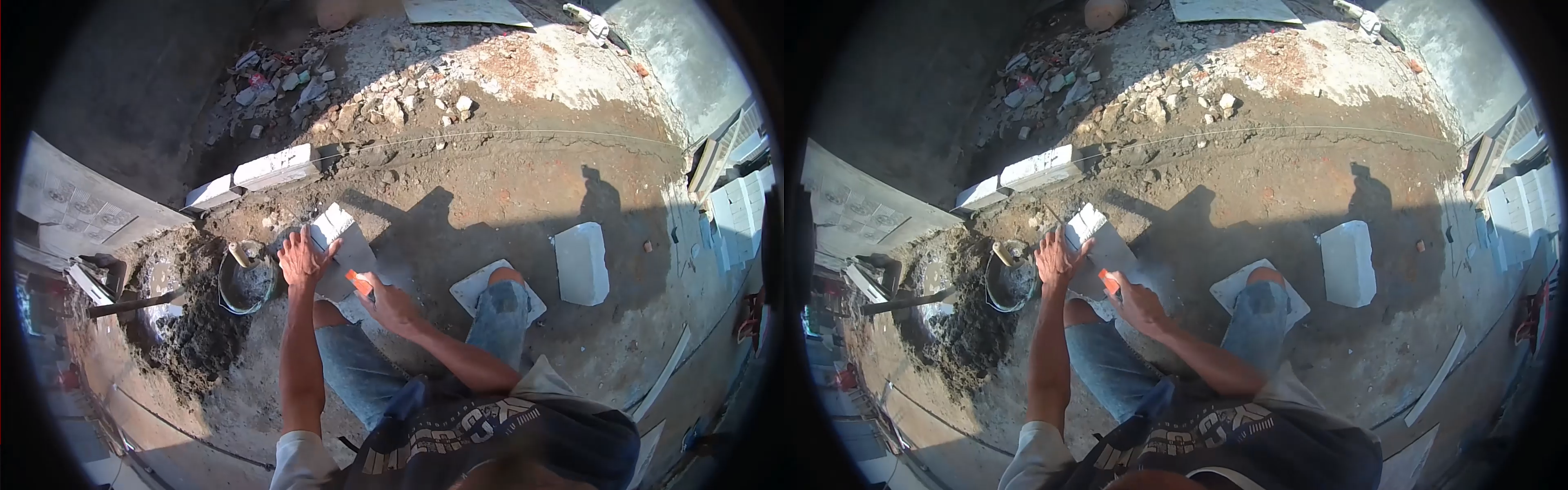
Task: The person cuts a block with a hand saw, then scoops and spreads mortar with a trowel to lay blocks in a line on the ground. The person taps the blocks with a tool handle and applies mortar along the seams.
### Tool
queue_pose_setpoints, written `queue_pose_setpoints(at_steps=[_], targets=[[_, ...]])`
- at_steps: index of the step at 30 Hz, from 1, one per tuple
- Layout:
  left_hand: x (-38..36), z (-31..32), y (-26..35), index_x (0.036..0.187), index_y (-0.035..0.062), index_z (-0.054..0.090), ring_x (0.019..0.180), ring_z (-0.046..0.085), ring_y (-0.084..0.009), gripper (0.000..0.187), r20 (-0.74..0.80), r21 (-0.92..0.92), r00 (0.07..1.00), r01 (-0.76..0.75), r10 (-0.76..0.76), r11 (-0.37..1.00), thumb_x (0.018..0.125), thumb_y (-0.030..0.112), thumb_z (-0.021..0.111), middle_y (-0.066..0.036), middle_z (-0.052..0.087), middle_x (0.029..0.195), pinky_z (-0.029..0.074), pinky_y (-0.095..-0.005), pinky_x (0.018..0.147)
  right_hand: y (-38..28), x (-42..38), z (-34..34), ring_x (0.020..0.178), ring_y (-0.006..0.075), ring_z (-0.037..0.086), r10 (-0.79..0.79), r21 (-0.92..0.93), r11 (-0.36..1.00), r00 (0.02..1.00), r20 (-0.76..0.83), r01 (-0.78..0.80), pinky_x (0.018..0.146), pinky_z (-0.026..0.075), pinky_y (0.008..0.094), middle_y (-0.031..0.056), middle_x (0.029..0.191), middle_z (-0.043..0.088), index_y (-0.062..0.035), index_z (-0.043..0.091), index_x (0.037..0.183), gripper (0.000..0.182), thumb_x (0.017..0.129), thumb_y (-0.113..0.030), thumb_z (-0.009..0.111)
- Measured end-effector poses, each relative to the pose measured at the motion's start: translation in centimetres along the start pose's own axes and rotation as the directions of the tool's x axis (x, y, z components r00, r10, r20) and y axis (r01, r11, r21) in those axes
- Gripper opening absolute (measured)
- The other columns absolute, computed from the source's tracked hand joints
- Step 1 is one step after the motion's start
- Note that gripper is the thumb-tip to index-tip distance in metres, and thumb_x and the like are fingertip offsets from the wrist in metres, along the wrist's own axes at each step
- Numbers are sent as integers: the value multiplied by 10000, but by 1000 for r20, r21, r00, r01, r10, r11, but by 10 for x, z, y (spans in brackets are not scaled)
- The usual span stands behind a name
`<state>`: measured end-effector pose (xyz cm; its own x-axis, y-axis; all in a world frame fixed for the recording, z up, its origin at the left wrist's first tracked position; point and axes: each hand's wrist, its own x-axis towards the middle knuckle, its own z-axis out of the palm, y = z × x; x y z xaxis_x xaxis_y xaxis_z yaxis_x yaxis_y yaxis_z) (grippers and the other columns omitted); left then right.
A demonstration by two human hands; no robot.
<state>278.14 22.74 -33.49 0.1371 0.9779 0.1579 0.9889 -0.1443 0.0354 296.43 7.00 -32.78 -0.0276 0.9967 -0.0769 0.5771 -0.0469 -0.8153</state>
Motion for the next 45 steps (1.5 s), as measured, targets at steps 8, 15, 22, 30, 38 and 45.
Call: queue_pose_setpoints(at_steps=[8, 15, 22, 30, 38, 45], targets=[[4, -7, -4, 1350, 93, 539, 1224, 544, -354, 955, 139, -9, 990, 15, -14, 1000, 752, 837, 565, -171, 588, 1288, 421, -505, 1024, 2, -204, -70, 1018, 321, 714, 307, 200, 927, 949, 76, -317, 840, 557, 395, 187, 1129, 697, -47, 530, 1277, 379, 941, -153, 670], [-11, -8, 3, 1412, 114, 502, 1263, 532, -349, 1017, 138, 21, 990, 37, -39, 999, 728, 864, 563, -173, 570, 1318, 414, -516, 1031, 14, -20, 16, 919, 486, 647, 66, 96, 993, 998, -17, -64, 726, 513, 543, 262, 1024, 683, -112, 534, 1265, 382, 943, -278, 654], [5, 4, -12, 1385, 112, 530, 1237, 537, -359, 1057, 128, -4, 992, 20, -20, 1000, 693, 911, 536, -172, 575, 1288, 408, -534, 1024, 23, -180, -45, 987, 465, 647, 128, 302, 947, 991, -47, -108, 801, 543, 482, 246, 1096, 681, -85, 524, 1283, 390, 955, -259, 646], [-11, -8, -5, 1412, 138, 502, 1247, 510, -325, 1030, 128, -80, 990, 62, -51, 995, 696, 874, 576, -142, 559, 1297, 391, -503, 1013, -10, -22, 7, 1060, 404, 663, 110, 154, 981, 993, 36, -115, 859, 521, 451, 255, 1145, 669, -25, 522, 1279, 373, 992, -249, 599], [-13, -10, -3, 1342, 123, 527, 1169, 509, -294, 961, 128, -90, 990, 72, -60, 993, 707, 840, 607, -135, 556, 1203, 381, -462, 946, -1, -155, -33, 1065, 289, 678, 43, 280, 960, 994, -100, -13, 909, 515, 385, 182, 1121, 698, 3, 559, 1227, 324, 1000, -224, 602], [-8, -7, -9, 1363, 121, 523, 1204, 517, -309, 1014, 126, -102, 989, 88, -74, 991, 689, 876, 584, -137, 560, 1258, 394, -477, 980, 9, -46, 10, 1105, 402, 644, 64, 148, 987, 998, 10, -65, 916, 505, 450, 233, 1205, 652, -16, 543, 1254, 341, 982, -213, 602]])
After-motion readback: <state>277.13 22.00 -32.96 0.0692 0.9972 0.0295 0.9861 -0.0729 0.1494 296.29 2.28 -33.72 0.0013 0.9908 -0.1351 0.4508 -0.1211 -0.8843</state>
